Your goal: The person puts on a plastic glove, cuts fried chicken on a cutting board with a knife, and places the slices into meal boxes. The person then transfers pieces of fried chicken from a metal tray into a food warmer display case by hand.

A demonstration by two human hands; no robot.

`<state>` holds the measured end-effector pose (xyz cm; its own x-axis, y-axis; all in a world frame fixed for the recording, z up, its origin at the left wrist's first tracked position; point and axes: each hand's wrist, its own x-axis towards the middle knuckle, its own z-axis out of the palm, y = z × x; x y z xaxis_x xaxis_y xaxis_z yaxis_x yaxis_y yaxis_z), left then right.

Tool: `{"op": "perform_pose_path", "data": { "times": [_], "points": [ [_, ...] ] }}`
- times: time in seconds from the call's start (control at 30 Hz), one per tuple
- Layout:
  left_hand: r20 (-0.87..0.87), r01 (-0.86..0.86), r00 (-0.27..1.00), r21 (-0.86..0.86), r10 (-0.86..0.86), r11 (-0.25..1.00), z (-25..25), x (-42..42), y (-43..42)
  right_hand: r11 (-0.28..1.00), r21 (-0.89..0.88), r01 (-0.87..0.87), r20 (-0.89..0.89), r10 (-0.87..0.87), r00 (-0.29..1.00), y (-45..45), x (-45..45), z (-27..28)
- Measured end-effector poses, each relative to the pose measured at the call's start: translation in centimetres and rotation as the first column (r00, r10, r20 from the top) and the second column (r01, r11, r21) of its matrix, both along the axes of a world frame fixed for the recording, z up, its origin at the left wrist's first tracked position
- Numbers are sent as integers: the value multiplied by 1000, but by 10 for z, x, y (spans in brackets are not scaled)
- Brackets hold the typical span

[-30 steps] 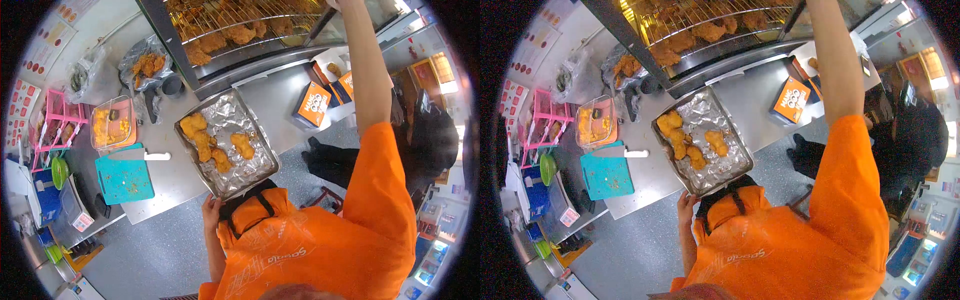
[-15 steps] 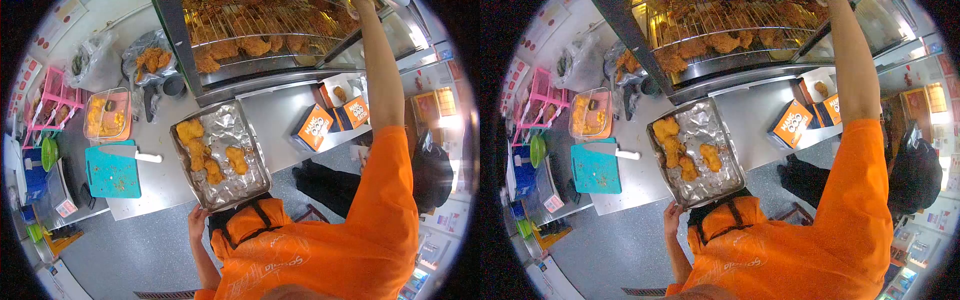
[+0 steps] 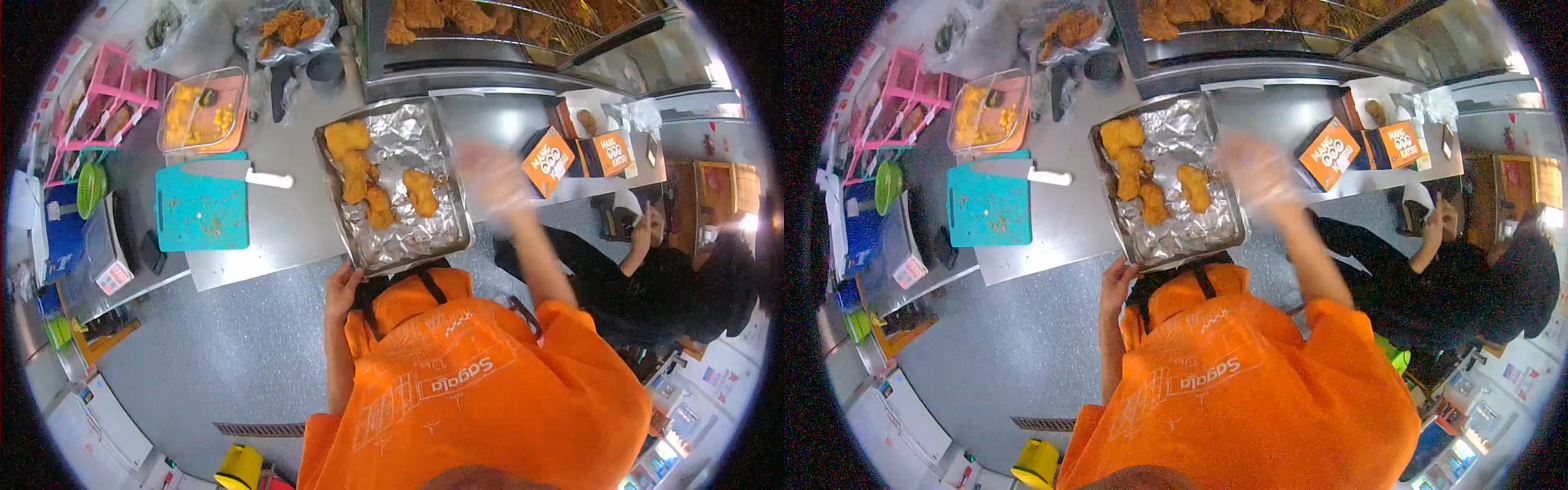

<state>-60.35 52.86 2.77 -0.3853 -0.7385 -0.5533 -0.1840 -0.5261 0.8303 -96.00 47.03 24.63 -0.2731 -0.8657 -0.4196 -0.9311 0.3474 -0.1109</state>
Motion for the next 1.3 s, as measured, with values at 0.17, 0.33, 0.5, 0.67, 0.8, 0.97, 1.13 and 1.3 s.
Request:
{"op": "perform_pose_path", "data": {
  "times": [0.17,0.33,0.5,0.67,0.8,0.97,1.13,1.3],
  "points": [
    [-57,53,997,21,-52,998,9,1,-6,950,-232,209,102,-190,977,46,81,-139],
    [-69,65,996,4,-65,998,-25,15,-4,871,-256,421,390,-305,869,38,65,-132],
    [-98,106,989,-25,-108,994,-5,7,-10,477,337,811,922,-340,-183,44,10,-133],
    [-111,52,993,36,-48,998,-7,6,-4,209,-286,935,921,-211,328,14,-74,47],
    [-105,-2,994,59,8,998,0,3,-3,219,-883,415,269,-488,830,-39,-161,152],
    [-45,-19,999,21,20,1000,9,-4,-3,801,-589,-105,-667,-408,624,-126,-216,211],
    [63,22,998,-18,-21,1000,9,-4,-7,574,-758,-310,-593,-410,693,-127,-276,181],
    [5,24,1000,-22,-24,999,14,-1,-5,447,-890,-91,-265,-344,901,-69,-125,127]
  ]
}}
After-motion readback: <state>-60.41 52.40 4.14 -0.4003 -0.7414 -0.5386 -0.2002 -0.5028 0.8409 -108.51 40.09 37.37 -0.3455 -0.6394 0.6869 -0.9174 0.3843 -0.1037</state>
